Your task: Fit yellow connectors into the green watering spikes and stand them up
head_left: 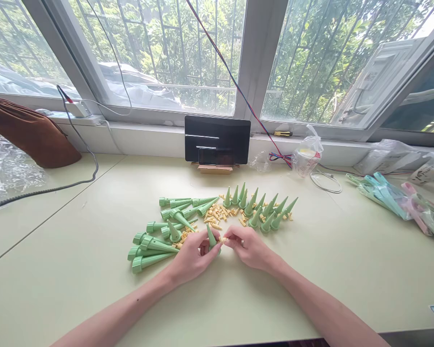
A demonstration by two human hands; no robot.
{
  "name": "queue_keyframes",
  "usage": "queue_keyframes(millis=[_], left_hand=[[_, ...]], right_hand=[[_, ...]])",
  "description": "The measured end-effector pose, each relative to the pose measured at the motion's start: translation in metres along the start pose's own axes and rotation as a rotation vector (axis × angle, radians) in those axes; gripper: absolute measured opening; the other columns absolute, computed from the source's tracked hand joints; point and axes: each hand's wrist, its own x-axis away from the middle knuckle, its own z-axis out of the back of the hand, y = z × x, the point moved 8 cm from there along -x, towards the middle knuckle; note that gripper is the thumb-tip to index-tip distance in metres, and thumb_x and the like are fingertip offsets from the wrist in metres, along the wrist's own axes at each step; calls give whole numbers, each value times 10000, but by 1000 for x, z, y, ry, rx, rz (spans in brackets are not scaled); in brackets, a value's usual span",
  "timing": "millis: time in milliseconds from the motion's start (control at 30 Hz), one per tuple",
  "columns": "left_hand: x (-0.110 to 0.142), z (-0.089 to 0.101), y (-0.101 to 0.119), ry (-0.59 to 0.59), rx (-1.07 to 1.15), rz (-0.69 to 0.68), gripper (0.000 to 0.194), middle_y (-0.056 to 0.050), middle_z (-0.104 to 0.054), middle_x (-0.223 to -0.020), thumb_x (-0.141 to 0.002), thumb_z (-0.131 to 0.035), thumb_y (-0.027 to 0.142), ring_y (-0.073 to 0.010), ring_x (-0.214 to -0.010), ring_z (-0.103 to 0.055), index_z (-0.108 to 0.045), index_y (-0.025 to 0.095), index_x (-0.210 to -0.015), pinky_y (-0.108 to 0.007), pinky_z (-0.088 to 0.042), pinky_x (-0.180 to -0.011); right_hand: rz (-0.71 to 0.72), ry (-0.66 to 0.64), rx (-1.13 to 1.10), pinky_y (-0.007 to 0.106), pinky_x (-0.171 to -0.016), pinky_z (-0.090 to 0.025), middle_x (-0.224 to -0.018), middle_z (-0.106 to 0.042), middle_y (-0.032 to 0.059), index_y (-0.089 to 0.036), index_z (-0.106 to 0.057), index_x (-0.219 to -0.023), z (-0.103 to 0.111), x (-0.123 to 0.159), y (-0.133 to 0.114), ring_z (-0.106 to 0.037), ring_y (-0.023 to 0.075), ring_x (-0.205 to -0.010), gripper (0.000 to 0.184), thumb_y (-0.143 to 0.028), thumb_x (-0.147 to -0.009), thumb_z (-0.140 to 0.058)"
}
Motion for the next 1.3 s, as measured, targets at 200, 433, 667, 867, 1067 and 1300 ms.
queue_keyframes(millis=[200,433,667,867,1067,1300], left_hand=[[-2,10,-4,102,-99,49,163,14,-577,-724,-915,-563,334,-90,-551,-465,-588,178,-956,-213,-431,-524],[-4,17,0,186,-75,45,197,-30,-658,-946,-911,-572,327,-117,-667,-616,-576,195,-1057,-236,-534,-583],[-2,18,-5,218,-22,51,260,-13,-652,-921,-933,-553,331,-104,-621,-603,-515,210,-1159,-241,-541,-590],[-3,15,-1,171,-110,-5,156,-14,-615,-827,-940,-535,327,-119,-673,-587,-612,192,-924,-216,-519,-577],[-4,7,1,80,-142,-50,175,-19,-585,-802,-945,-510,284,-122,-678,-565,-605,188,-833,-216,-490,-581],[-4,2,5,47,-193,-112,271,-7,-569,-739,-945,-551,312,-103,-615,-475,-595,175,-716,-207,-395,-546]], right_hand=[[-31,74,-4,245,-559,-358,-694,-526,-15,-180,-596,-896,2,-1,0,-415,116,-573,142,-261,-969,-504],[-34,139,33,249,-550,-359,-675,-533,-19,-186,-609,-884,7,-3,0,-425,115,-565,152,-294,-962,-538],[-47,145,39,247,-536,-355,-654,-531,-22,-183,-611,-883,7,-3,1,-427,112,-545,159,-307,-955,-543],[-43,177,18,250,-531,-370,-641,-531,-22,-186,-605,-977,10,0,0,-449,121,-548,158,-320,-965,-521],[42,134,-4,243,-543,-403,-693,-580,-7,-193,-597,-1073,5,3,-12,-502,124,-583,196,-345,-963,-540],[79,134,-1,237,-550,-409,-706,-597,-5,-210,-611,-997,0,2,-13,-521,124,-594,124,-316,-955,-564]])
